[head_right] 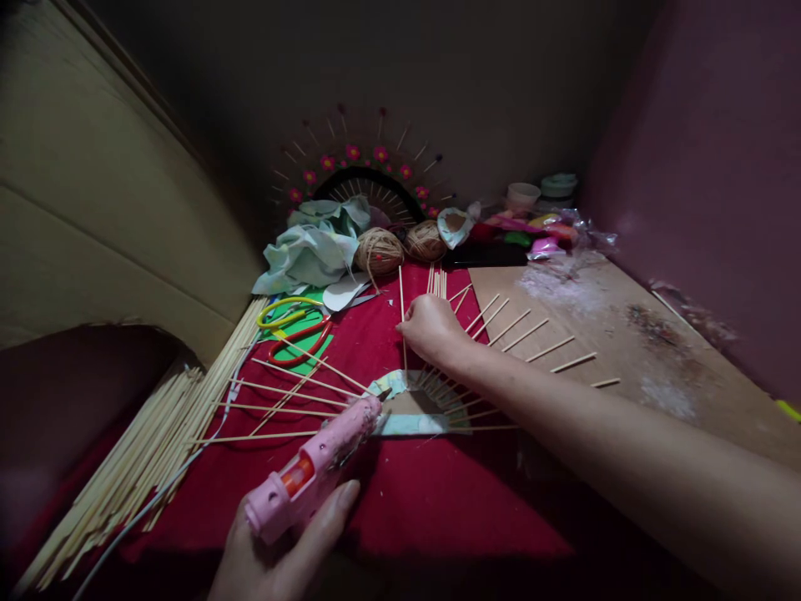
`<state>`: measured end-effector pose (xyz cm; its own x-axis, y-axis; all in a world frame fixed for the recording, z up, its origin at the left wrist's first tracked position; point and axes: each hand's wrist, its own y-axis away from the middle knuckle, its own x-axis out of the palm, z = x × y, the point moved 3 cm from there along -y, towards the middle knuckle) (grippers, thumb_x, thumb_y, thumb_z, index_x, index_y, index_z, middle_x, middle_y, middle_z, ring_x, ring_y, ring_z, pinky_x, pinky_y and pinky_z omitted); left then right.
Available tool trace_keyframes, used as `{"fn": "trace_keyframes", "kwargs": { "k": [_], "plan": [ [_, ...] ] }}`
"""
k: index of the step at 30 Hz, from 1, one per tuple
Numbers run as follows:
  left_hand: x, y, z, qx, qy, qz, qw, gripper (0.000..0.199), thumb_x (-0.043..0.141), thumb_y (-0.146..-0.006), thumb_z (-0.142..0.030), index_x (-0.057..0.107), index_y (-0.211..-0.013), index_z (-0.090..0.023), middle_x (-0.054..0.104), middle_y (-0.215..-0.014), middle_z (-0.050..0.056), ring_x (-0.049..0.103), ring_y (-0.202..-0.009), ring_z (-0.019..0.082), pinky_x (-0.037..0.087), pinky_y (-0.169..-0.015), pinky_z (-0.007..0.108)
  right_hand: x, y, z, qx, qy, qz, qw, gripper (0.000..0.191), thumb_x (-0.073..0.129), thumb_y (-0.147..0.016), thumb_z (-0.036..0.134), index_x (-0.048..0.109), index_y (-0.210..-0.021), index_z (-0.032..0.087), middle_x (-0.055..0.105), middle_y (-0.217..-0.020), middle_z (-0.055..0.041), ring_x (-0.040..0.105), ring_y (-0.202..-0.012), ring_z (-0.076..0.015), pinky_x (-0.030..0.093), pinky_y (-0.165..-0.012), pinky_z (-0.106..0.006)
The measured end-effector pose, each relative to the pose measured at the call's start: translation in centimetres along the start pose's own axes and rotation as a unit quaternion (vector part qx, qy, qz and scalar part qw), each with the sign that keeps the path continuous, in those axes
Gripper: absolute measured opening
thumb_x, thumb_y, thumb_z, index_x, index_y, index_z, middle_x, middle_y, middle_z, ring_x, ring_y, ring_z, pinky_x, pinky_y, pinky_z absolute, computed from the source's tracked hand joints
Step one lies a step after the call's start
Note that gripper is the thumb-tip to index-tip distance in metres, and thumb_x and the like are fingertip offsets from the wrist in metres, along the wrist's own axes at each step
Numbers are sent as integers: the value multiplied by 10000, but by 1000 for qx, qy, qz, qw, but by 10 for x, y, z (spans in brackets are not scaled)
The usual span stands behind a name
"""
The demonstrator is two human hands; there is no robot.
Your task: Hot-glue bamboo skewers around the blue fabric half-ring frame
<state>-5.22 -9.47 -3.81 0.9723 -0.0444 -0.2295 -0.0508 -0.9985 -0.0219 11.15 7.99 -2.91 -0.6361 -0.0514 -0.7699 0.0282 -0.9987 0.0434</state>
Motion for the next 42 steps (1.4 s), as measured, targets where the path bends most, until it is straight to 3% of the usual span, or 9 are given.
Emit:
{"fn": "trace_keyframes", "kwargs": {
  "k": [5, 11, 16, 19, 22, 28, 32, 39, 42],
  "plan": [
    [-2, 0, 3, 9, -5, 14, 1000, 441, 642, -874, -288, 636, -1313, -235, 637, -1359, 46, 544, -1308, 226, 444, -1086, 243, 2, 2, 0, -2, 21, -8, 1000, 76, 662, -787, 129, 708, -830, 88, 656, -613, -74, 605, -539, -164, 389, -520, -279],
    [-2, 0, 3, 11, -9, 9, 1000, 430, 645, -866, -283, 649, -1294, -239, 643, -1351, 33, 555, -1297, 225, 494, -1031, 216, -2, 8, 5, -17, 42, -20, 999, 279, 691, -781, 150, 628, -1041, 72, 645, -708, -68, 591, -606, -178, 381, -553, -285],
    [-2, 1, 3, 6, -5, 11, 1000, 426, 640, -870, -299, 649, -1290, -233, 635, -1364, 31, 544, -1308, 206, 462, -1057, 196, -21, 13, 5, -90, 56, -23, 994, 60, 639, -812, 126, 607, -858, 149, 607, -706, -29, 547, -647, -161, 371, -606, -286],
    [-2, 1, 3, 2, -2, 16, 1000, 429, 621, -882, -297, 634, -1308, -250, 647, -1347, 26, 558, -1294, 186, 416, -1104, 212, -28, 19, 3, -213, 30, 58, 975, 158, 646, -761, 46, 589, -692, 176, 588, -702, 4, 529, -651, -131, 391, -635, -269],
    [-2, 0, 2, 1, -5, 7, 1000, 437, 634, -865, -299, 643, -1300, -263, 699, -1263, 34, 611, -1233, 207, 457, -1083, 262, -29, 22, -2, -299, -38, 147, 942, 124, 656, -783, 76, 660, -717, 180, 620, -827, -13, 583, -743, -134, 448, -709, -270],
    [-2, -1, -5, 1, -11, -52, 999, 202, 687, -796, -317, 787, -957, -248, 777, -1045, 52, 723, -1025, 261, 535, -1005, 334, -18, 9, -11, -314, -101, 243, 912, 85, 686, -789, 97, 714, -789, 177, 662, -931, -38, 640, -864, -153, 499, -802, -284],
    [-1, -5, -9, 1, -14, -42, 999, 95, 707, -741, -320, 760, -700, -252, 785, -958, 54, 741, -969, 278, 596, -893, 303, -11, 2, -13, -304, -75, 260, 913, 93, 713, -770, 84, 705, -760, 176, 664, -867, -25, 636, -820, -156, 504, -759, -286],
    [-1, -2, -4, -17, -50, -71, 996, 349, 702, -769, -397, 771, -1074, -241, 767, -1109, 53, 693, -1098, 299, 557, -962, 309, -8, 2, -9, -307, -58, 269, 911, 129, 735, -748, 51, 687, -714, 166, 640, -814, -10, 628, -783, -137, 509, -735, -260],
    [-4, 4, 3, -41, -62, -86, 993, 378, 726, -773, -401, 761, -1117, -247, 738, -1189, 42, 643, -1179, 307, 511, -1016, 319, -9, 3, -7, -299, -46, 267, 915, 142, 726, -750, 43, 684, -711, 173, 636, -805, 1, 627, -780, -132, 508, -745, -258]
  ]
}}
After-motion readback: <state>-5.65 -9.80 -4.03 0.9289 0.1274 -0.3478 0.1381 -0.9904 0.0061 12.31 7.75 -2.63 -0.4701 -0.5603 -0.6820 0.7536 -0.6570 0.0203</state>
